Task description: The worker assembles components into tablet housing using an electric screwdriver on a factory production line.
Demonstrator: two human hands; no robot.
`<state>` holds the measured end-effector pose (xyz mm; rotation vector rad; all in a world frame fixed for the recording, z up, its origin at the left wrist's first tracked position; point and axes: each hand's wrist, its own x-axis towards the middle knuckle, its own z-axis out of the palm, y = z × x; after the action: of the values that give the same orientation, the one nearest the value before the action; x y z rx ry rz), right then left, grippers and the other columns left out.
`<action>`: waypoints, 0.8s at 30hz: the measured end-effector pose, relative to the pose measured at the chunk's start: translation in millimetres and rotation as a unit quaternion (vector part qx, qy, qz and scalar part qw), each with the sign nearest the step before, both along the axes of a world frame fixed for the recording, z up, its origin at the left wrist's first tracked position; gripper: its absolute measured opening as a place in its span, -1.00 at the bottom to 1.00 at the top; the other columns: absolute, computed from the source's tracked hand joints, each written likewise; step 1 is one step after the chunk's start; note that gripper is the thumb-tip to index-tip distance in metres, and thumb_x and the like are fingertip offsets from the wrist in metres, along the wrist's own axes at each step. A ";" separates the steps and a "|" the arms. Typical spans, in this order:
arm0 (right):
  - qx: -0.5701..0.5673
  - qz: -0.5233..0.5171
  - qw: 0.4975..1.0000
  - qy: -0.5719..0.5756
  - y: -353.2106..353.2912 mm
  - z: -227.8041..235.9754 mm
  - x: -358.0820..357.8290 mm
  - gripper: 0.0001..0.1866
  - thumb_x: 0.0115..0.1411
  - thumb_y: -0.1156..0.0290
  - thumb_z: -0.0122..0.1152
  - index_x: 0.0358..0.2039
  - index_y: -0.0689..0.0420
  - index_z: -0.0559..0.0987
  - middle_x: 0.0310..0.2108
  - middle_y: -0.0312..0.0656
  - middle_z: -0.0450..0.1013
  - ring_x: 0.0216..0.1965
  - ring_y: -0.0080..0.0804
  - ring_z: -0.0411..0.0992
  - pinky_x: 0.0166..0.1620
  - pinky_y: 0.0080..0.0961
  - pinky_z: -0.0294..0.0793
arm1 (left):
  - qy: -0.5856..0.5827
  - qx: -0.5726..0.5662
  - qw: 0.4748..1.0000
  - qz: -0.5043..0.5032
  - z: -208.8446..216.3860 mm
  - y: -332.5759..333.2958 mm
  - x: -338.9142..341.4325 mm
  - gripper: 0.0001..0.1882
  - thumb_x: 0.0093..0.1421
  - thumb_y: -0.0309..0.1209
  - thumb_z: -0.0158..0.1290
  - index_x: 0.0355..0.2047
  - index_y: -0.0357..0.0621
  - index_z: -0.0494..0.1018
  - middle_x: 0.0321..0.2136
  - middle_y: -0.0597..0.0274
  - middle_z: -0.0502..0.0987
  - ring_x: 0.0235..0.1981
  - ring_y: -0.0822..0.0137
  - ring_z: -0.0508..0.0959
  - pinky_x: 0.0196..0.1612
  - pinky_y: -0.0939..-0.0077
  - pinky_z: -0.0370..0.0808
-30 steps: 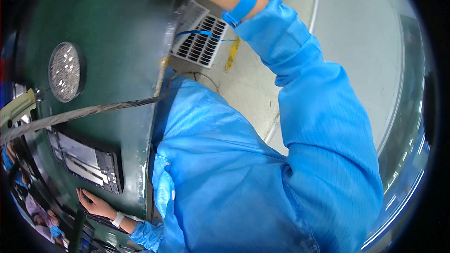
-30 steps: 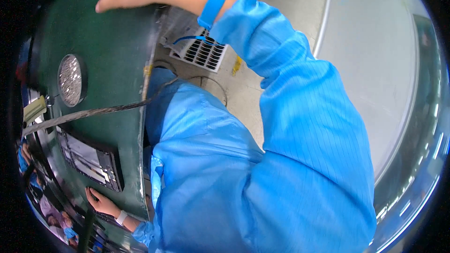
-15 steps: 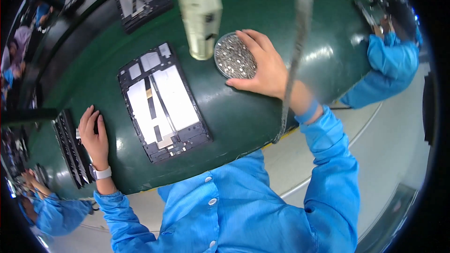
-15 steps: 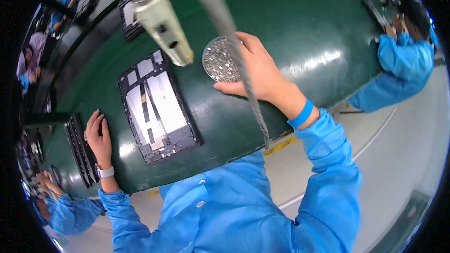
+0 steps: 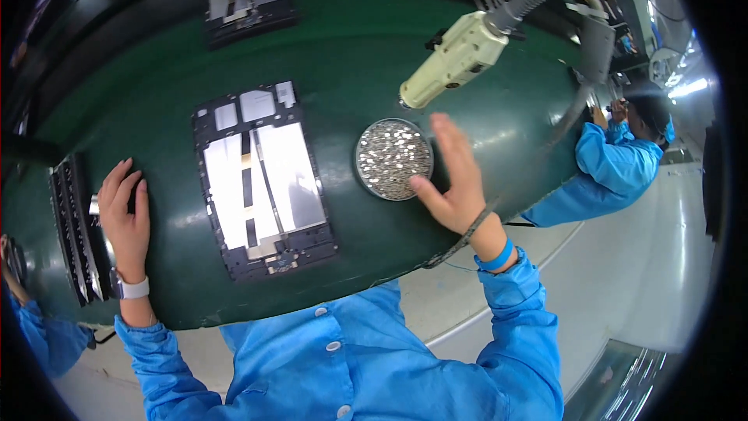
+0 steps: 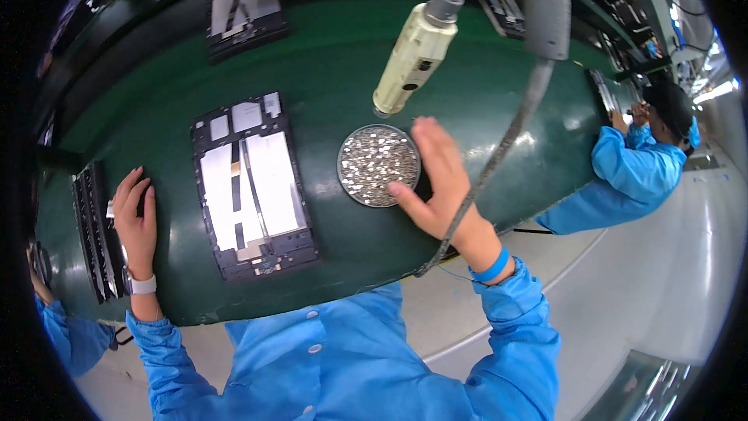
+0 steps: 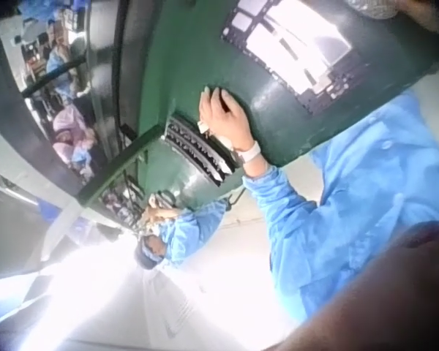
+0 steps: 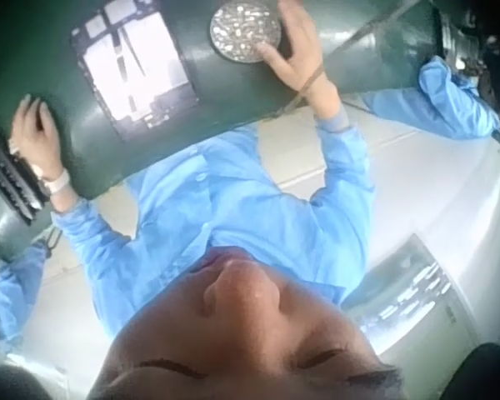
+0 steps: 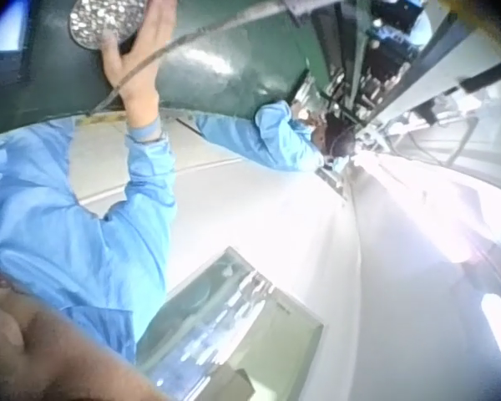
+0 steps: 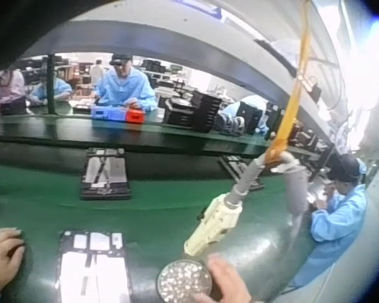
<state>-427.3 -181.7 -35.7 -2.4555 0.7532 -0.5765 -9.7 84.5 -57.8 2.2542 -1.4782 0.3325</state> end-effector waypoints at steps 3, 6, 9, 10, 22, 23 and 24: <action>-0.029 0.046 0.999 0.003 15.4 1.4 3.6 -0.18 0.07 0.29 0.41 0.27 0.36 0.26 0.23 0.23 0.26 0.31 0.23 0.18 0.32 -0.04 0.18 | 0.001 -0.004 1.000 0.011 -2.9 -1.2 -1.0 -0.83 0.24 -0.50 0.09 -0.19 -0.30 0.55 0.03 0.06 0.54 0.10 0.03 0.48 0.19 0.24 0.33; -0.002 0.014 0.999 -0.040 20.4 -0.5 3.2 -0.20 0.08 0.31 0.39 0.27 0.34 0.27 0.23 0.22 0.27 0.30 0.22 0.21 0.31 -0.07 0.20 | -0.009 0.007 1.000 0.009 -3.4 -1.9 0.1 -0.82 0.25 -0.49 0.07 -0.18 -0.30 0.55 0.03 0.05 0.54 0.10 0.03 0.48 0.20 0.24 0.33; 0.018 -0.026 0.997 -0.068 4.6 -5.1 1.5 -0.34 0.11 0.41 0.34 0.20 0.32 0.35 0.13 0.18 0.38 0.16 0.08 0.38 0.20 -0.20 0.36 | -0.007 0.012 1.000 0.011 -1.5 -1.3 -1.7 -0.82 0.26 -0.48 0.06 -0.18 -0.31 0.55 0.04 0.05 0.54 0.10 0.02 0.48 0.19 0.25 0.33; 0.028 -0.066 0.994 -0.078 -8.9 -8.8 3.2 -0.44 0.12 0.46 0.32 0.14 0.30 0.41 0.03 0.12 0.45 0.06 0.01 0.45 0.09 -0.24 0.44 | -0.008 0.014 1.000 0.007 -1.3 -1.6 -1.7 -0.82 0.26 -0.48 0.06 -0.18 -0.31 0.55 0.04 0.05 0.54 0.10 0.02 0.48 0.19 0.25 0.33; -0.114 -0.029 0.993 -0.027 -83.3 -26.4 -6.2 -0.71 0.11 0.51 0.22 -0.11 0.20 0.62 -0.30 0.00 0.58 -0.23 -0.08 0.57 -0.15 -0.26 0.56 | 0.015 0.012 0.998 -0.064 -13.8 -18.7 12.5 -0.79 0.31 -0.46 0.05 -0.14 -0.36 0.55 0.02 0.05 0.56 0.01 0.10 0.56 0.08 0.34 0.43; -0.147 -0.029 0.988 -0.033 -91.1 -34.3 -7.8 -0.73 0.11 0.50 0.18 -0.14 0.20 0.62 -0.26 0.03 0.58 -0.19 -0.03 0.56 -0.11 -0.21 0.56 | 0.026 0.006 0.996 -0.081 -20.5 -23.6 14.5 -0.78 0.32 -0.46 0.04 -0.12 -0.38 0.54 0.03 0.03 0.56 0.02 0.10 0.55 0.10 0.35 0.42; -0.157 -0.005 0.988 -0.012 -100.0 -40.5 -0.4 -0.67 0.10 0.47 0.13 -0.11 0.19 0.62 -0.20 0.07 0.57 -0.15 0.04 0.54 -0.05 -0.13 0.54 | 0.030 0.009 0.996 -0.086 -22.9 -18.2 20.5 -0.76 0.34 -0.45 0.03 -0.11 -0.39 0.54 0.02 0.02 0.56 0.01 0.10 0.56 0.11 0.35 0.43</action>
<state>-427.7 -281.7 -76.2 -2.7253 0.7122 -0.7783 10.8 66.2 -80.7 2.1128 -1.6362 0.1979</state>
